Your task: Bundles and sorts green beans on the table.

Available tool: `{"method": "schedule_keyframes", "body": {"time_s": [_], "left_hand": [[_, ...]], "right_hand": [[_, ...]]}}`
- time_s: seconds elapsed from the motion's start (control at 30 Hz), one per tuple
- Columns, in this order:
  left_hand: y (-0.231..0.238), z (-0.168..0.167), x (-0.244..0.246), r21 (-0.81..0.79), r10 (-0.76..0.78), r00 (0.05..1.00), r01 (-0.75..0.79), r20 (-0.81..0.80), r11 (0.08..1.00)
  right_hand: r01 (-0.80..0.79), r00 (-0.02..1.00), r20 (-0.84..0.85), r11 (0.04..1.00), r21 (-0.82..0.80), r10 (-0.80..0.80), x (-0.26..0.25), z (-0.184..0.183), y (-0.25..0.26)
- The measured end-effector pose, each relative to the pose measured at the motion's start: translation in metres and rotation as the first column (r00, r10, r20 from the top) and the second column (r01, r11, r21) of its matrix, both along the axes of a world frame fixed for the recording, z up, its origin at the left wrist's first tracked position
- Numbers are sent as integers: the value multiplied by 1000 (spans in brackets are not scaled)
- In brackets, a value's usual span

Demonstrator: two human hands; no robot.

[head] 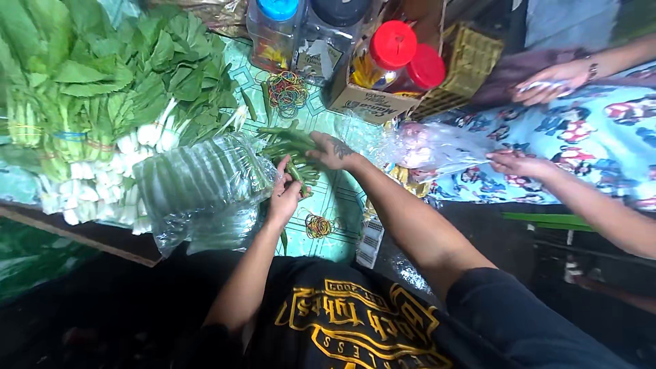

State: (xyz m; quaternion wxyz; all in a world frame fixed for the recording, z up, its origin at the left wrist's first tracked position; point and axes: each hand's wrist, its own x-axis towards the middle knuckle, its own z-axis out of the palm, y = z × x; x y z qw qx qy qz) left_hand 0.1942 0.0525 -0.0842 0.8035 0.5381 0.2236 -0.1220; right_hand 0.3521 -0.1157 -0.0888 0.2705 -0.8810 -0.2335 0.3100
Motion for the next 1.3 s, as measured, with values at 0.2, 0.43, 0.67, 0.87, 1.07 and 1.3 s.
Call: {"method": "schedule_keyframes", "body": {"time_s": [0.2, 0.43, 0.67, 0.87, 1.07, 1.3], "left_hand": [[-7, -9, 2, -220, 78, 995, -63, 64, 974], [-27, -3, 8, -162, 94, 986, -71, 136, 984], [-20, -3, 7, -385, 194, 981, -177, 5, 906], [-24, 9, -18, 543, -35, 876, -267, 482, 796], [-38, 1, -18, 441, 123, 899, -321, 420, 838], [-35, 5, 3, -296, 285, 955, -297, -85, 908]], "right_hand": [[565, 779, -547, 720, 403, -305, -69, 31, -22], [571, 776, -548, 718, 397, -314, -113, 35, -19], [462, 887, -116, 864, 200, -447, -121, 49, -23], [191, 981, 46, 980, -60, -189, -109, 90, -34], [332, 941, 58, 943, 27, -333, -119, 82, -24], [230, 834, 500, 971, 65, -231, -154, 43, 16]]}}
